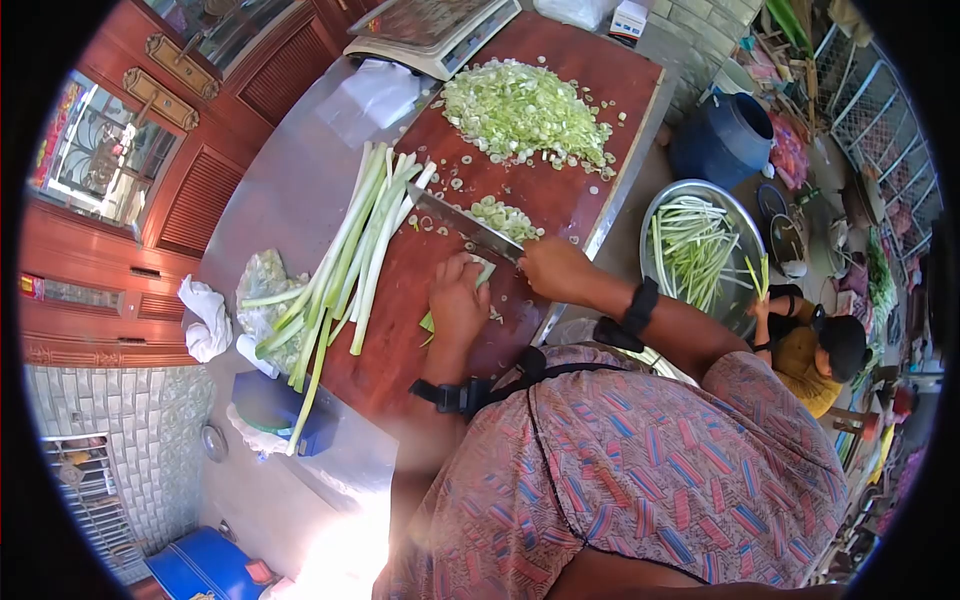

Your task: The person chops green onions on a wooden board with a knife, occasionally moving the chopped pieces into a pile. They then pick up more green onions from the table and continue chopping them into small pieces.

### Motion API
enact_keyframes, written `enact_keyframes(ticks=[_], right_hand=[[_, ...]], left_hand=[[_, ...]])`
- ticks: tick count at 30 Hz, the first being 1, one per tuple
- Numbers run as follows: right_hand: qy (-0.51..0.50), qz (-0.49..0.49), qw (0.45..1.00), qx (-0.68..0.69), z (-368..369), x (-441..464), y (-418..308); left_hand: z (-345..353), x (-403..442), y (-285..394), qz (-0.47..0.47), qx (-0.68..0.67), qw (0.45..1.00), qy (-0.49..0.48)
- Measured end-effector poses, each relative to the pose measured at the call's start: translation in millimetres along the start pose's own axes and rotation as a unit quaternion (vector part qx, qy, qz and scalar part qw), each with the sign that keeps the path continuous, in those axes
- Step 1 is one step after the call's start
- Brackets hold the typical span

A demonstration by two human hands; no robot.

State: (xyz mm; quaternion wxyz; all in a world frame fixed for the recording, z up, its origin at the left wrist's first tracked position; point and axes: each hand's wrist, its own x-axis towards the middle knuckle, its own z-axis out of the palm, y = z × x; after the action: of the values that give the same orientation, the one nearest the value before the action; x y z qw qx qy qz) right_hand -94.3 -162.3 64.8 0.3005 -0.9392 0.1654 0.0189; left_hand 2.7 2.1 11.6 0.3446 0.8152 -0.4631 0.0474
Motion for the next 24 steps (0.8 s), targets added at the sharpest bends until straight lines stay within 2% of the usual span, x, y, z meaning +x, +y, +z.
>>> enact_keyframes(ticks=[10,20,24], right_hand=[[-0.07,-0.014,0.995,-0.074,-33,-40,-11],[-0.135,-0.039,0.983,-0.119,-8,1,-10],[-0.111,-0.038,0.99,-0.072,3,14,-10]], left_hand=[[5,-1,-1,-0.009,-0.013,1.0,0.012],[6,0,-2,-0.005,-0.007,1.0,0.017],[7,0,-1,0.004,-0.004,1.0,0.022]])
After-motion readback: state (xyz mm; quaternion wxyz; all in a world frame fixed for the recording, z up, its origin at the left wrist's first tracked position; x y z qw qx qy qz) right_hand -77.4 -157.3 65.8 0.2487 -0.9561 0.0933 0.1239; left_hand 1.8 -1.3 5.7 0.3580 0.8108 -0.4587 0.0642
